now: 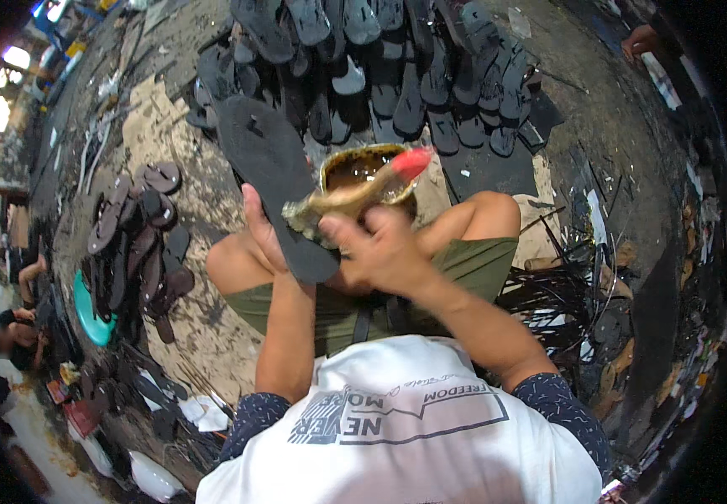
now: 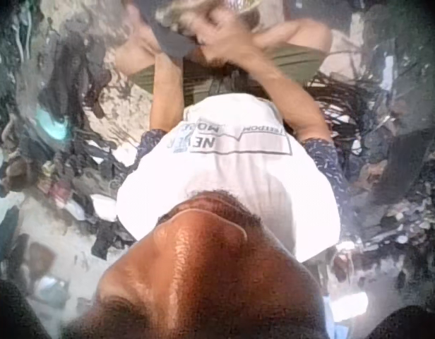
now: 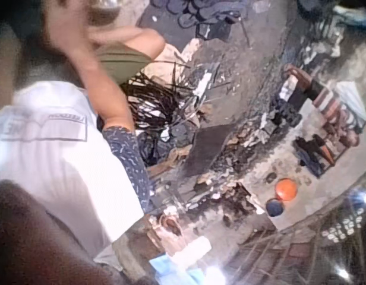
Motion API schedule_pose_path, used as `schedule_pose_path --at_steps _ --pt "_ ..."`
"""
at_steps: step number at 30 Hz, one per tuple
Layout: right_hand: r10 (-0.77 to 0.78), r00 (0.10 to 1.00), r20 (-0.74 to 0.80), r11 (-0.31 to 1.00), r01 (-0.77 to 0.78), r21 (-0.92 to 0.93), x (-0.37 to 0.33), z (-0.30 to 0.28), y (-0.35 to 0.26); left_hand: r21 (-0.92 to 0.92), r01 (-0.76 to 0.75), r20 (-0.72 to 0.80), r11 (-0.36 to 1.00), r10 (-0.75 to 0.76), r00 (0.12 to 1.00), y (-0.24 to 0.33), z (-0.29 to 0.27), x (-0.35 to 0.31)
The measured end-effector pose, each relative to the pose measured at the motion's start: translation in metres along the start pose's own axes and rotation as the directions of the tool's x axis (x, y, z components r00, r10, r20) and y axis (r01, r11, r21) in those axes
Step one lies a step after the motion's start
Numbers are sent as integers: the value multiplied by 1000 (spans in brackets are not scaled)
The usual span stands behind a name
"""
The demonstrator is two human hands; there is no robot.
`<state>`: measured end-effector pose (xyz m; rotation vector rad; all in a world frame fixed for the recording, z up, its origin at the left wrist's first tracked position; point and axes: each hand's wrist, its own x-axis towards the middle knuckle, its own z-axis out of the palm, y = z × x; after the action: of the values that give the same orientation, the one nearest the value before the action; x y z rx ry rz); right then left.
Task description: The person sits on the floor and repeatedly applies a brown adhesive to the soles of black slipper soles using a brush. They dip the brush into a container, spread the adhesive, and place each treated sole onto a growing stack.
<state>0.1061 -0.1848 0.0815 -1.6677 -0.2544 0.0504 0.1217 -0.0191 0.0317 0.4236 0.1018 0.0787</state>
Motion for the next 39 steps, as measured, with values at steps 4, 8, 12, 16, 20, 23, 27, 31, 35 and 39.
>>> schedule_pose_path --at_steps 4,8,12,16,20,23,27,31,35,39 --pt "-396 918 28 877 387 -284 24 7 16 -68 3 3 998 -3 1000 -6 38 -13" --pt "-448 883 141 894 437 101 -20 16 17 10 156 175 988 -155 972 29 3 7" --pt "-657 728 196 675 684 -276 51 -2 25 -223 179 44 958 -174 984 -19 15 -17" --pt "-611 676 412 632 730 -261 49 -8 15 -140 261 266 955 -217 939 -10 -17 -7" --pt "-609 668 427 673 720 -167 50 -16 2 -133 225 171 965 -202 964 -4 -18 -14" --pt "-600 683 416 604 728 -325 83 -30 14 -155 285 69 946 -277 958 -15 11 -28" --pt "-573 700 426 775 632 2 20 -8 24 12 281 -68 960 -279 958 6 -8 3" --pt "-138 945 296 976 79 204 -12 -50 11 31 499 -10 866 -499 866 -27 -33 76" --pt "-287 956 -64 950 276 -143 -3 -112 1 251 262 55 932 -283 957 -50 62 197" --pt "-141 974 -177 989 147 22 -1 -112 -3 260 191 -200 947 -140 970 -16 105 291"
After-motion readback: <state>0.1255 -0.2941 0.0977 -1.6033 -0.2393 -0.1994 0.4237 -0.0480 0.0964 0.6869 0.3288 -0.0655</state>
